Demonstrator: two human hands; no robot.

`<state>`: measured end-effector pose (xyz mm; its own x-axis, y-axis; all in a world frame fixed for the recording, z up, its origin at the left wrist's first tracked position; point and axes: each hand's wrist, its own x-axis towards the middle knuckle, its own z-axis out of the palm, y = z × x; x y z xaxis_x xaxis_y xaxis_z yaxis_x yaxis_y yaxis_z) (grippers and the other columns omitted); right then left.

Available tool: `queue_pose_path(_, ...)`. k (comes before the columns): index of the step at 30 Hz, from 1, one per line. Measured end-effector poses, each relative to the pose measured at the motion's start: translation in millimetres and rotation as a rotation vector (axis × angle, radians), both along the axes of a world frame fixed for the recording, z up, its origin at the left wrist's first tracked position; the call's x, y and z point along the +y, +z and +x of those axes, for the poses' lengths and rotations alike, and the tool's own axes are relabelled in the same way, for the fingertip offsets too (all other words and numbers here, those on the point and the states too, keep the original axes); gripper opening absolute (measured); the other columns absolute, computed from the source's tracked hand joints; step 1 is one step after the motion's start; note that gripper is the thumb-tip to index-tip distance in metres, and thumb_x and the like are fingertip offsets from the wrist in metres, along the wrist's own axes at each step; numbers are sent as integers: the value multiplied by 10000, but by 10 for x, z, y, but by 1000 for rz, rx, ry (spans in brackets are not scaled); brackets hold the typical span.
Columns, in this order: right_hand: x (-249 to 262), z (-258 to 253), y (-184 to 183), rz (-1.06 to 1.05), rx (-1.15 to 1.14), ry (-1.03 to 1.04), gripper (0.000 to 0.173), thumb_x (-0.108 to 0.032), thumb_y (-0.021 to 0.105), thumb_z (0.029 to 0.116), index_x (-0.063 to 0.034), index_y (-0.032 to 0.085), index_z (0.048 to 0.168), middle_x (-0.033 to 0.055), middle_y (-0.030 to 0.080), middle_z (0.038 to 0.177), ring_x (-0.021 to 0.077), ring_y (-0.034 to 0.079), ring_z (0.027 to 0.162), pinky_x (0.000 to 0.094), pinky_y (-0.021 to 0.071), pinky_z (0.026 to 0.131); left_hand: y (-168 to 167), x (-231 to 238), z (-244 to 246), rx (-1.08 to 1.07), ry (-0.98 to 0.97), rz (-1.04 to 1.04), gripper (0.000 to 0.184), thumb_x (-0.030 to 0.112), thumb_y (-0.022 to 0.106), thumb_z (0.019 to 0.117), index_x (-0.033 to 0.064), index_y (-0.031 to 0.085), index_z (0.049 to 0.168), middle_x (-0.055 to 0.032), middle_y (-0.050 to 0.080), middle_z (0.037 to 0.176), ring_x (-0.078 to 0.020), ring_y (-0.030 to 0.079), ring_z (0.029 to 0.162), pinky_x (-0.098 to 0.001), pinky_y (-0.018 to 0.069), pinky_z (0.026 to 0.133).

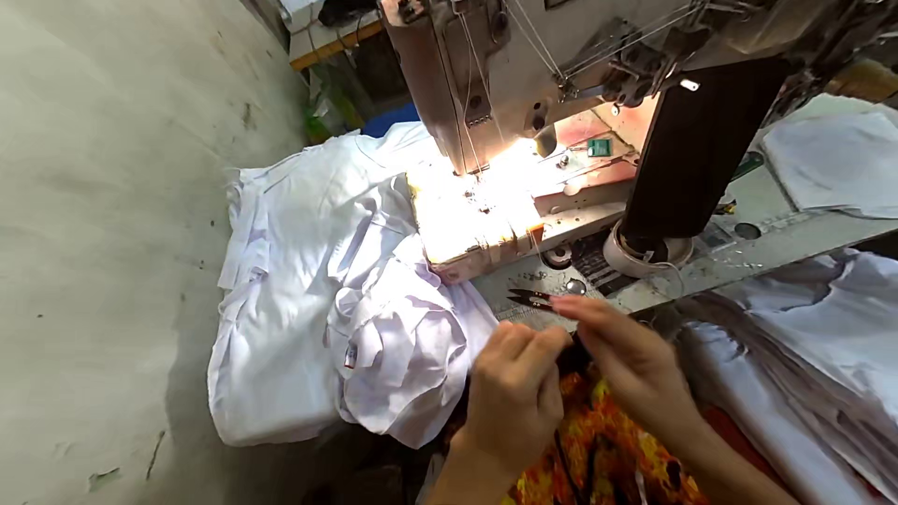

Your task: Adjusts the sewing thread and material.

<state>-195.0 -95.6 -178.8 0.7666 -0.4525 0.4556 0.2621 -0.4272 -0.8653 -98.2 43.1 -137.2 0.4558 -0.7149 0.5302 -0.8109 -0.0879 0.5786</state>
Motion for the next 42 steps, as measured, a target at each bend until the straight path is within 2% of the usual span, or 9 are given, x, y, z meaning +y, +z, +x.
queue_pose_path(2, -127, 16, 347, 204, -63, 121, 365, -208, 442, 1094, -8, 614, 1346, 79, 696, 1289, 165, 680, 1165, 351, 566, 1029, -163, -18, -174, -66, -105, 135, 236, 35, 561, 910, 81, 780, 986, -56, 653, 752, -190, 634, 723, -295, 534, 664)
queue_pose_path(6, -65, -22, 676, 317, -159, 157, 260, -184, 515, 1077, -100, 706, 1233, -85, 686, 979, -62, 542, 698, 106, 463, 603, 16, -59, 76, -198, -222, 285, 181, 118, 622, 909, 196, 778, 962, 7, 745, 925, -204, 688, 934, -432, 510, 840)
queue_pose_path(11, -31, -134, 574, 302, -135, 37, 229, -154, 531, 1056, -115, 728, 1165, -115, 691, 963, -90, 511, 653, 83, 431, 561, 167, -141, 1162, -140, 319, 165, 239, 120, 610, 936, -21, 737, 1082, -203, 691, 1176, -384, 651, 1099, -569, 523, 895)
queue_pose_path(15, -14, -151, 431, 292, -85, 19, 231, -167, 530, 1060, -130, 725, 1177, -129, 686, 947, -96, 507, 646, 80, 431, 559, 139, -449, 1721, -2, 346, 317, 328, 92, 720, 884, 40, 729, 1207, -153, 598, 1427, -430, 457, 1379, -685, 376, 1021)
queue_pose_path(19, -108, 42, 397, -56, -57, -187, 228, -134, 548, 1039, -1, 718, 1113, -41, 667, 832, -103, 497, 640, 62, 425, 575, 108, -595, 1760, -36, 297, 194, 182, 115, 713, 880, 29, 771, 1029, -158, 667, 1293, -406, 505, 1313, -640, 360, 1014)
queue_pose_path(23, -299, 633, 273, -392, 158, -379, 291, -214, 674, 966, -8, 733, 1163, 99, 637, 751, 164, 520, 557, 328, 440, 503, 63, -595, 1710, -111, 302, 248, 215, 159, 659, 923, 31, 745, 1074, -154, 677, 1237, -377, 557, 1260, -615, 404, 1011)
queue_pose_path(29, -312, 878, 284, -464, 510, -378, 357, -367, 740, 917, -10, 742, 902, 182, 697, 785, 395, 691, 718, 621, 523, 618, 265, -351, 1461, -242, 397, -70, 229, 161, 609, 995, 57, 715, 1170, -117, 705, 1173, -267, 645, 1130, -488, 499, 956)
queue_pose_path(36, -345, 827, -119, -345, 217, -309, 313, -296, 590, 1002, -65, 780, 910, 65, 692, 747, 171, 635, 629, 363, 521, 587, 1220, -495, 1263, -466, 419, -247, 225, 186, 655, 1000, 92, 764, 1174, -102, 674, 1108, -248, 579, 1041, -427, 418, 879)
queue_pose_path(42, -331, 710, -121, -307, 109, -242, 329, -295, 562, 1020, -71, 765, 891, 34, 659, 716, 91, 583, 610, 233, 470, 565, 1266, -736, 1295, -561, 513, -220, 340, 365, 779, 907, 108, 666, 1100, -100, 574, 1152, -241, 542, 1051, -425, 390, 849)
